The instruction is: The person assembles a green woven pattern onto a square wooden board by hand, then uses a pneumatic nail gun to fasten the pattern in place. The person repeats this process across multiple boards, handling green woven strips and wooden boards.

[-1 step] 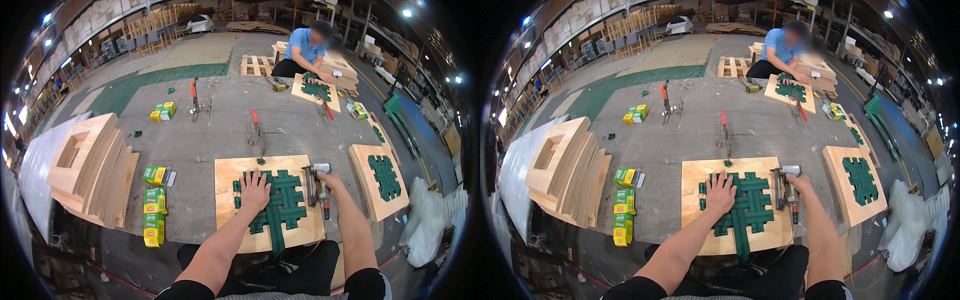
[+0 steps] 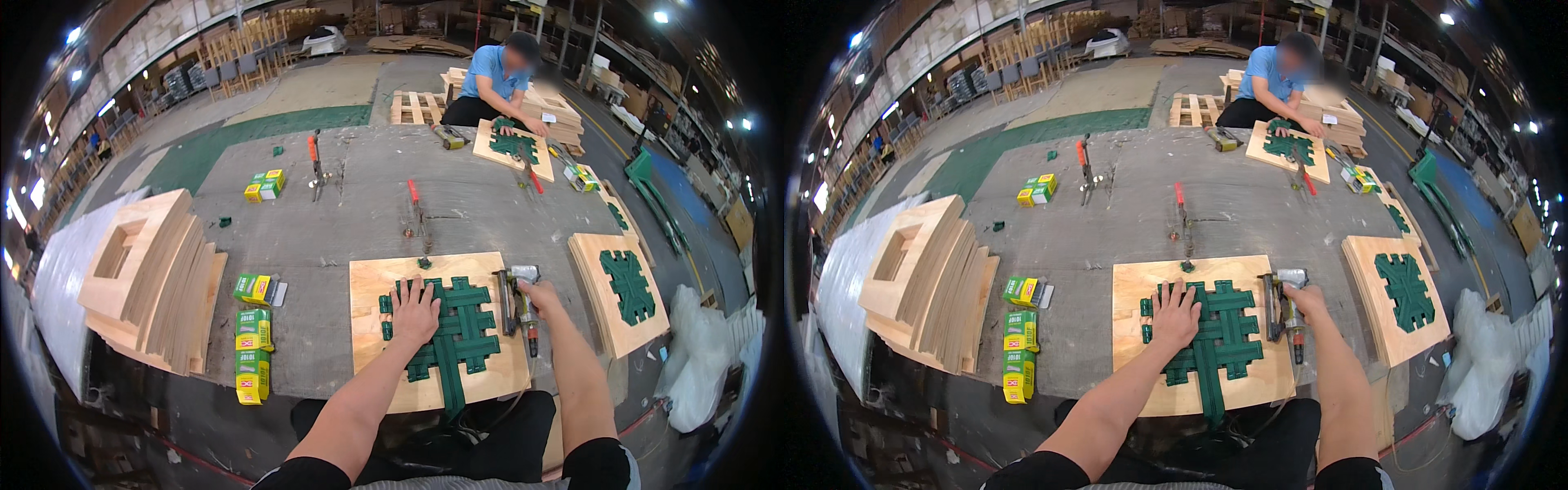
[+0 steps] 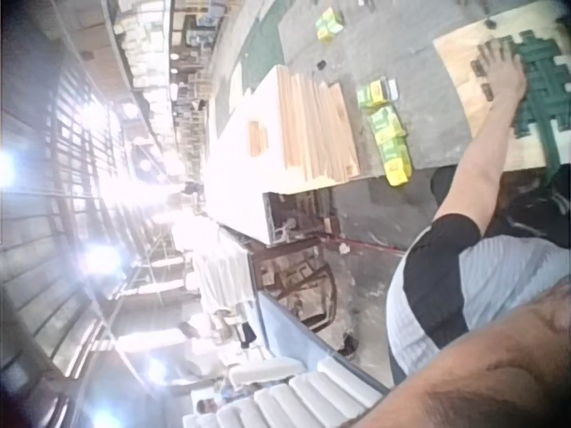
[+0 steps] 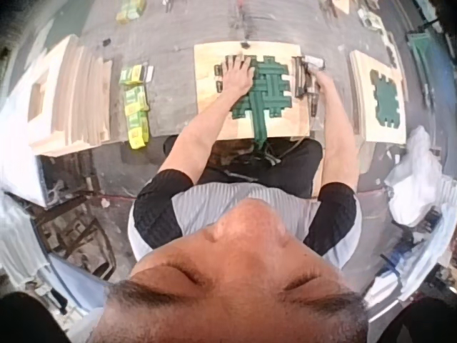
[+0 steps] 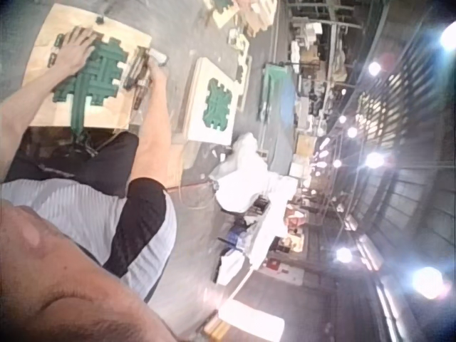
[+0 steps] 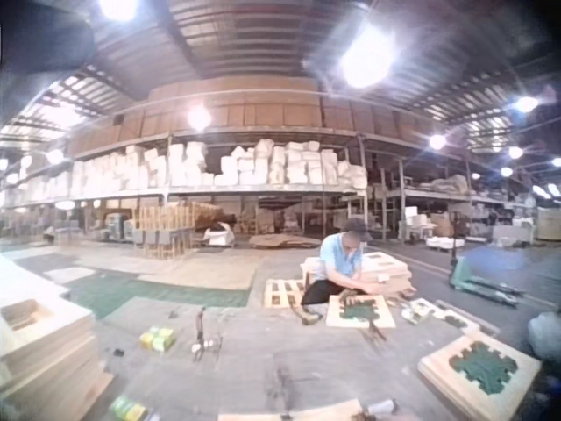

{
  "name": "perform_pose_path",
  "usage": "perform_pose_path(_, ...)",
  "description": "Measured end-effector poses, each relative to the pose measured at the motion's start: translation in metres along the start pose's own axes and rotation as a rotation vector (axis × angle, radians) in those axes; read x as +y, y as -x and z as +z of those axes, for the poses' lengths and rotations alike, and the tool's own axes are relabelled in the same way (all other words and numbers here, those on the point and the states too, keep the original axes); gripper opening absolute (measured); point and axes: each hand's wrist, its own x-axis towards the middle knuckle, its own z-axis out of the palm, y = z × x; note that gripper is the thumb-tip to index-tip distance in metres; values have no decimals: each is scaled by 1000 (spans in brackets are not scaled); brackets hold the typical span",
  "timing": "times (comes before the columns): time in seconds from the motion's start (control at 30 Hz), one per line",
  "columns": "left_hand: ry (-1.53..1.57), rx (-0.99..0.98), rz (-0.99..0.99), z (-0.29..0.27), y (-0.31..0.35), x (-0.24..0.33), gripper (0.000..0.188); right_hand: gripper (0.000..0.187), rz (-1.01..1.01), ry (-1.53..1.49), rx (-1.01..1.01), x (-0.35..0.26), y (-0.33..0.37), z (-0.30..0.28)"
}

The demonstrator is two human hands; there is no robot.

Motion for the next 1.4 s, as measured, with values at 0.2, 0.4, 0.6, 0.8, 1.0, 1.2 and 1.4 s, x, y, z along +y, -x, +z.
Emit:
perform_pose_path(0.2, 364, 92, -29, -23, -6, -18, 40, 51, -386, 177, 179, 2, 54, -7)
perform_pose_path(0.4, 934, -107, -99, -61, 79, 11, 33, 36, -539, -255, 68, 49, 153, -42)
perform_pose_path(0.6, 905, -410, -378, -69, 250, 51, 35, 33, -317, -457, -13, 107, 219, -19)
perform_pose_path(0.8, 1214, -457, -486, -25, 232, 77, 55, 31, -290, -535, -148, 100, 245, 12)
perform_pose_path(1.0, 1230, -614, -558, -6, 215, 68, 36, 35, -253, -499, -310, 85, 252, 46)
perform_pose_path(1.2, 1438, -648, -539, -33, 222, 78, 25, 44, -17, -469, -550, 81, 232, 72)
perform_pose_path(1.4, 1337, -906, -515, -64, 254, 74, 26, 46, 306, -791, -880, 49, 232, 110)
